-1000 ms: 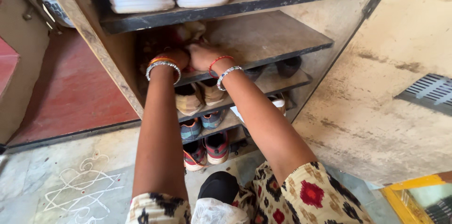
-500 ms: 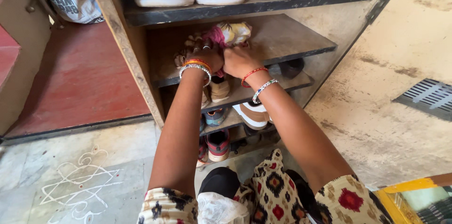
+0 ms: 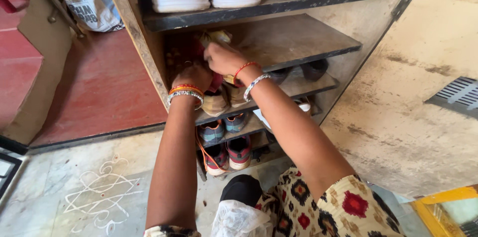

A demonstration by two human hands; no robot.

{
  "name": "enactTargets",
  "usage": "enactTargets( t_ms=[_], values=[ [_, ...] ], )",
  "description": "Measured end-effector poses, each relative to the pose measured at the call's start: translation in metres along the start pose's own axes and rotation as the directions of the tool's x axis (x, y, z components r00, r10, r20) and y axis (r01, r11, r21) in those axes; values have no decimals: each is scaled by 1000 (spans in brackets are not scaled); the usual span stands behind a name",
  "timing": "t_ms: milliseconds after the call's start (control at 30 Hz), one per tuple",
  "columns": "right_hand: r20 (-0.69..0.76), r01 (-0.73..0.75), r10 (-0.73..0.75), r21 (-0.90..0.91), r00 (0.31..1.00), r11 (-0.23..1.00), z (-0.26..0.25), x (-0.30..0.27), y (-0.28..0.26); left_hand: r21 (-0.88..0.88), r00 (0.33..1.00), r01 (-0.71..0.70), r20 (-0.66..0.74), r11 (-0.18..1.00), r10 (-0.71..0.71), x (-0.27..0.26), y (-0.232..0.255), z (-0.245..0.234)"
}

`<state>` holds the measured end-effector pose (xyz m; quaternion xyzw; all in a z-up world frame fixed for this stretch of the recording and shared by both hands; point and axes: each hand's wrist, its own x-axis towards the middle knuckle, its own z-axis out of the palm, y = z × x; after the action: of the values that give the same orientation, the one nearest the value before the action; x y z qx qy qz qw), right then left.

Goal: The person cleans the shelves of a shoe rack using a cloth, then rearranges several pairs of shoes on the shelves. The person wipes the shelf surfaces and handles multiple shoes, placing them back in an organized manner.

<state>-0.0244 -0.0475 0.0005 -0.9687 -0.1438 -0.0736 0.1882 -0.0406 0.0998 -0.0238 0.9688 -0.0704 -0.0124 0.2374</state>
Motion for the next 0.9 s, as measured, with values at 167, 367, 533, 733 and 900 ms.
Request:
enactTargets(
  t_ms=[167,367,533,733,900],
  values=[
    [-215,273,-249,90,944,958,31,17,14,48,1000,-23,3,999,23,-2,2,1],
    [-25,238,-238,205,971,950,55,32,51,99,1000,21,-17,995,-20,-13,16,-1],
    [-33,250,-249,218,968,943,26,5,88,263,982,-103,-124,959,139,-26,55,19],
    [-31,45,-42,104,999,994,-38,-51,148,265,943,-257,-141,929,301,-19,142,59],
    [-55,27,-25,34,998,999,-57,-74,150,228,930,-299,-148,927,336,-15,150,71]
  ],
)
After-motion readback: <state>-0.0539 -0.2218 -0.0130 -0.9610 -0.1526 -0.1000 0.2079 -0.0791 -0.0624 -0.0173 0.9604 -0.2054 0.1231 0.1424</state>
